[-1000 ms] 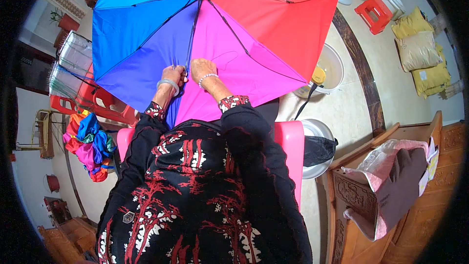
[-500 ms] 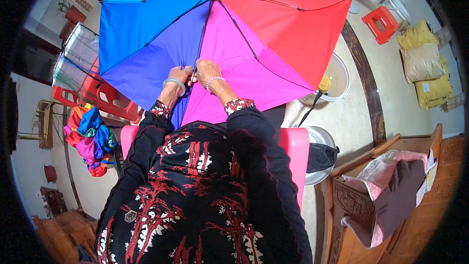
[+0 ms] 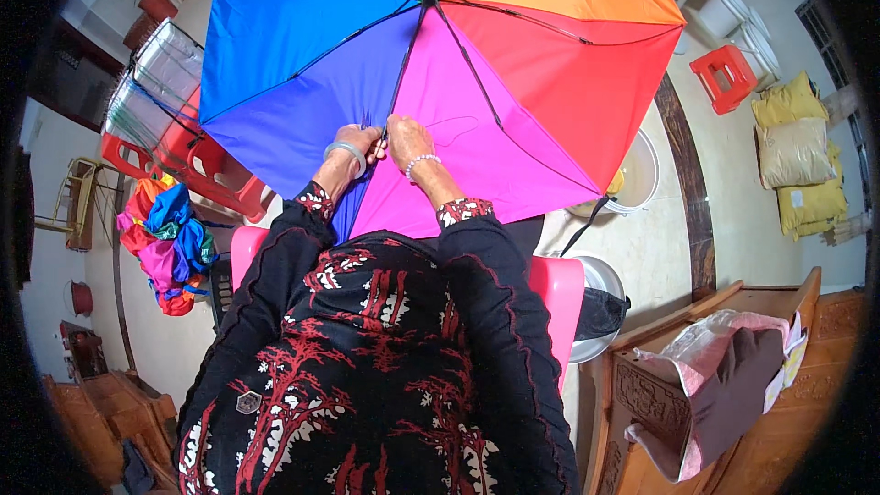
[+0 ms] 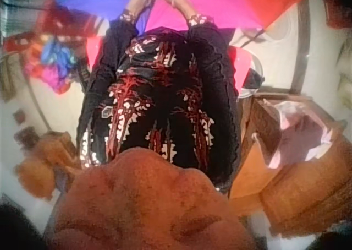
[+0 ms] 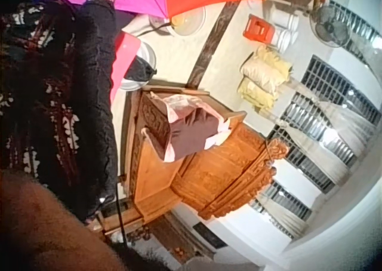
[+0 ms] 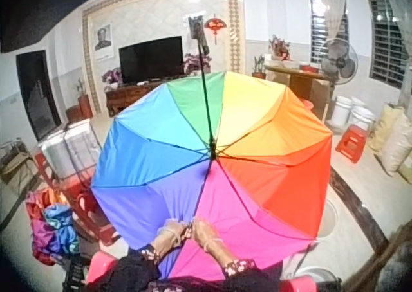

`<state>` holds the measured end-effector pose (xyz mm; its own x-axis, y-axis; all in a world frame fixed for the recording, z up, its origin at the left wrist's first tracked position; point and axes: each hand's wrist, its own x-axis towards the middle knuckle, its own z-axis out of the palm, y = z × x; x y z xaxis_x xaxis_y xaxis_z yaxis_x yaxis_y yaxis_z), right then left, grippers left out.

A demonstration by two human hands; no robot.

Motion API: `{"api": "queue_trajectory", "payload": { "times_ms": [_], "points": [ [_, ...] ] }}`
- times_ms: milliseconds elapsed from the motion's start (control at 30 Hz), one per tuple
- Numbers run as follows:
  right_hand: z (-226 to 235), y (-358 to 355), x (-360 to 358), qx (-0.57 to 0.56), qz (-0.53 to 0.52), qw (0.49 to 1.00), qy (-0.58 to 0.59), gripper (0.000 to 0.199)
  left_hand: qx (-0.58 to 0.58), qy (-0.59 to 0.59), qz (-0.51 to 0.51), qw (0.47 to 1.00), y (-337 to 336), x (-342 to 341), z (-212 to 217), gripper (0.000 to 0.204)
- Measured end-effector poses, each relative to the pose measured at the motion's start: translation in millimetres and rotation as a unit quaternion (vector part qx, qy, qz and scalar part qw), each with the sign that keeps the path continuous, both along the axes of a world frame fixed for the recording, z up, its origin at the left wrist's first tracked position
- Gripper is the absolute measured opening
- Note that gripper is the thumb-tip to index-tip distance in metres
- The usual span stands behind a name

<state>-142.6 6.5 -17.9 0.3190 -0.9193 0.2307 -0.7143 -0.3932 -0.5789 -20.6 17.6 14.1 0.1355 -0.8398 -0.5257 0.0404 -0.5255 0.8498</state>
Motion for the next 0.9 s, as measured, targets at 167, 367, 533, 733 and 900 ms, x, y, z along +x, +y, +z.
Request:
{"api": "queue_trajectory", "payload": {
  "times_ms": [167,367,533,733,900],
  "points": [
    [1.3,1.2,0.0,-0.008,-0.005,1.000,0.010,0.014,-0.007,-0.034,0.018,0.999,-0.6,-5.2,-4.1,0.017],
    [7.1,1.1,0.0,0.017,-0.006,1.000,0.015,0.015,-0.044,-0.056,0.036,0.997,-3.6,-6.7,-19.5,0.015],
    [18.9,6.8,-4.8,0.033,-0.038,0.996,0.076,0.014,-0.027,-0.104,0.031,0.994,-3.3,-8.5,-19.7,0.017],
    [32.3,4.2,-19.4,0.050,-0.040,0.991,0.120,0.014,-0.032,-0.127,0.023,0.991,-5.9,-5.7,-22.3,0.021],
    [58.6,-2.2,-18.5,0.119,-0.016,0.990,-0.077,0.009,-0.075,-0.134,0.027,0.988,5.5,-11.4,-12.8,0.015]
  ]
}}
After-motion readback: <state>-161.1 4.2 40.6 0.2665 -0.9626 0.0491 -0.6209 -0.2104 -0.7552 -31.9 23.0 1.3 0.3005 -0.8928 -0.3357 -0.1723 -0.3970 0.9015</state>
